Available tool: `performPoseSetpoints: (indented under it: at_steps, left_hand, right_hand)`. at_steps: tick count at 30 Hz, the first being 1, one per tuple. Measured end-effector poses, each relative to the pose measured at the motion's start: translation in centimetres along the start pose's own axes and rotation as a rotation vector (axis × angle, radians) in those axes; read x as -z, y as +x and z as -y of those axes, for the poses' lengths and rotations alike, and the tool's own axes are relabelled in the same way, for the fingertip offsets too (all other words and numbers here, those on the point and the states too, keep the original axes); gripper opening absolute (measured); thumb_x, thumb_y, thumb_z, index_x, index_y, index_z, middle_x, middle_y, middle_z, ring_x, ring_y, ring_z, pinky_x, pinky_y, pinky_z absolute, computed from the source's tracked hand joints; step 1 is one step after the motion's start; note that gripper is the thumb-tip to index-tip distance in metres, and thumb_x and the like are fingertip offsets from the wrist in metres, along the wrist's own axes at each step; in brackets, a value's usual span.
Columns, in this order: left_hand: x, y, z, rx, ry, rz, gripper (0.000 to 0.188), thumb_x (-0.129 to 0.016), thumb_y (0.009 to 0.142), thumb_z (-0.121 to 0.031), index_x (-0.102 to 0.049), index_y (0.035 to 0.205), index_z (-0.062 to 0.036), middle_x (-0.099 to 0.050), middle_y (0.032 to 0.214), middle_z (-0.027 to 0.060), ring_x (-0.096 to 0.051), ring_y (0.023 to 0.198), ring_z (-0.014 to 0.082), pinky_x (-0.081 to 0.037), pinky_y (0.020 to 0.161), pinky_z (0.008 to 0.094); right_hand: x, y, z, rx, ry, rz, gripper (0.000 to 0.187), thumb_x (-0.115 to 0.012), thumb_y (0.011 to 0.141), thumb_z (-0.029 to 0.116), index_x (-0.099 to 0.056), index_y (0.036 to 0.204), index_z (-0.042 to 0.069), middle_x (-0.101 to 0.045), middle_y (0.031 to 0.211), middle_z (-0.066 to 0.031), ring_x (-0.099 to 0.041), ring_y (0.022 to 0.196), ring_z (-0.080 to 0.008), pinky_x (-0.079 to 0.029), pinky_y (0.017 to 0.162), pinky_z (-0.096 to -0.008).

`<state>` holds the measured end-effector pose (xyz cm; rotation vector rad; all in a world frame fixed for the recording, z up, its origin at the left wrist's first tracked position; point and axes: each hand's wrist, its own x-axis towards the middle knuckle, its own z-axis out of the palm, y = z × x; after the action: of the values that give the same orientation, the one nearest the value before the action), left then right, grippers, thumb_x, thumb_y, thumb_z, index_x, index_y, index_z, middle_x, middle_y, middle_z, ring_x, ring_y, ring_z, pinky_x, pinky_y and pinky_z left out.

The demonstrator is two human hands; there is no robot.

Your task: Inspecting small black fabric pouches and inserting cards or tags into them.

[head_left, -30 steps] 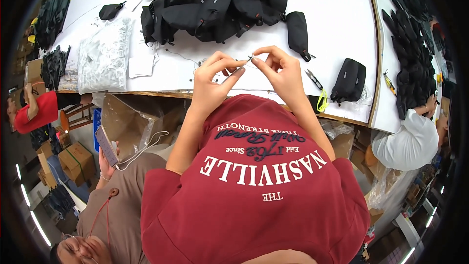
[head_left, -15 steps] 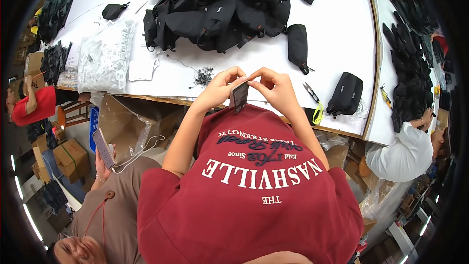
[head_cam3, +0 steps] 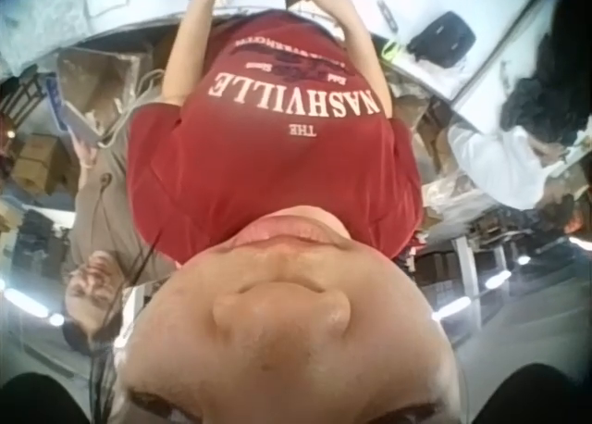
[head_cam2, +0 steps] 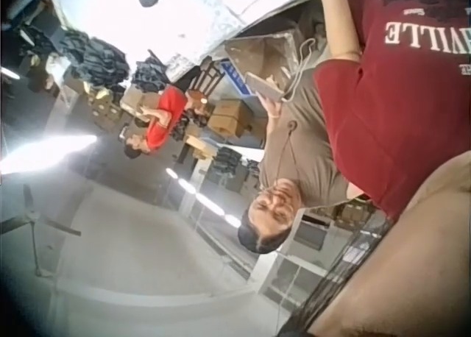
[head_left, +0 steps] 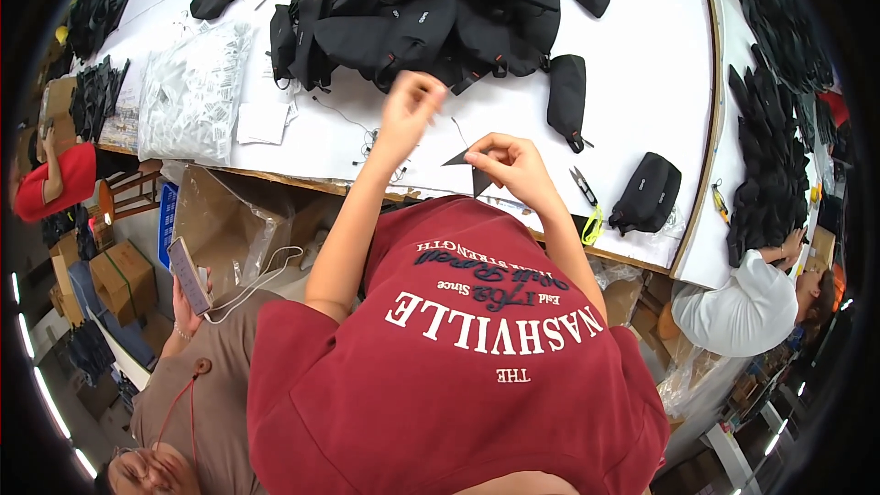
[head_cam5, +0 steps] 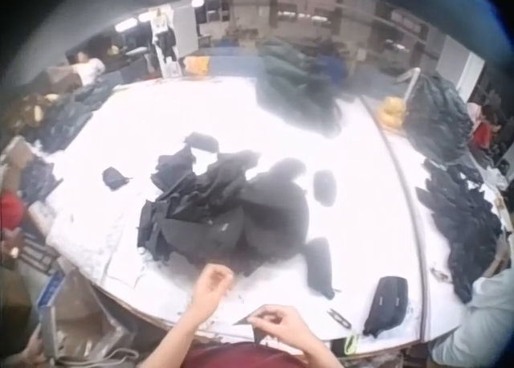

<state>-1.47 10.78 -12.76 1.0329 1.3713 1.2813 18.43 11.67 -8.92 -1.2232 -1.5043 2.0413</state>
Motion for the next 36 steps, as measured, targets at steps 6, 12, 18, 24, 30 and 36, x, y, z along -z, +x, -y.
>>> performPoseSetpoints:
  at_steps: [6,12,18,24,30,36]
  left_hand:
    - [6.4,1.9,6.1,-0.015,0.561,-0.511,0.032,-0.071,0.078,-0.025,-0.054,0.092,-0.001,-0.05,0.091,0.008,-0.055,0.071,0.0169,-0.045,0.067,0.0307]
    - [4.6,0.9,4.9,0.02,0.13,-0.31,0.026,-0.075,0.073,-0.018,-0.056,0.08,-0.0018,-0.053,0.083,0.0014,-0.055,0.075,0.0109,-0.044,0.07,0.0244]
    - [-0.5,-2.8,-0.2,0.004,0.115,-0.104,0.027,-0.077,0.071,-0.016,-0.053,0.076,-0.004,-0.05,0.068,-0.0027,-0.046,0.065,0.0055,-0.04,0.062,0.0204]
    - [-2.3,-4.6,-1.9,0.321,-0.025,0.2,0.026,-0.074,0.075,-0.016,-0.064,0.094,-0.0003,-0.054,0.066,-0.003,-0.042,0.058,0.002,-0.034,0.053,0.0169]
    - [-2.4,-6.1,-1.4,0.574,-0.192,0.406,0.024,-0.059,0.085,-0.009,-0.063,0.107,-0.0002,-0.059,0.068,-0.0004,-0.044,0.052,0.0015,-0.033,0.047,0.0144]
    - [-3.7,-7.9,-2.4,0.543,-0.036,0.324,0.018,-0.063,0.083,-0.008,-0.067,0.1,-0.0026,-0.056,0.065,-0.0029,-0.045,0.05,0.0013,-0.032,0.042,0.016]
  right_hand:
    - [0.2,0.3,-0.7,0.033,0.102,-0.072,0.014,-0.066,0.083,0.016,-0.063,0.084,0.002,-0.045,0.049,0.0055,-0.035,0.044,-0.0015,-0.025,0.043,-0.0198]
    - [-0.5,0.7,-1.2,0.101,-0.147,-0.239,0.013,-0.067,0.082,0.016,-0.065,0.085,0.003,-0.043,0.051,0.0065,-0.033,0.047,-0.0019,-0.025,0.044,-0.0202]
    - [-1.7,0.5,-0.5,0.314,-0.386,-0.487,0.012,-0.069,0.08,0.017,-0.067,0.084,0.005,-0.044,0.049,0.0018,-0.035,0.046,-0.004,-0.027,0.044,-0.0214]
    - [-1.0,-1.8,-1.8,0.232,-0.46,-0.474,0.014,-0.068,0.077,0.02,-0.069,0.085,0.009,-0.053,0.052,-0.004,-0.046,0.045,-0.0116,-0.037,0.045,-0.0253]
    - [-1.1,-4.9,-3.0,0.201,-0.386,-0.442,0.015,-0.066,0.076,0.019,-0.07,0.086,0.009,-0.062,0.062,-0.0065,-0.058,0.053,-0.0151,-0.044,0.05,-0.0266]
    - [-1.8,-5.3,-2.9,0.316,-0.682,-0.427,0.012,-0.061,0.076,0.02,-0.068,0.08,0.012,-0.061,0.061,-0.0079,-0.06,0.057,-0.0265,-0.046,0.053,-0.0362]
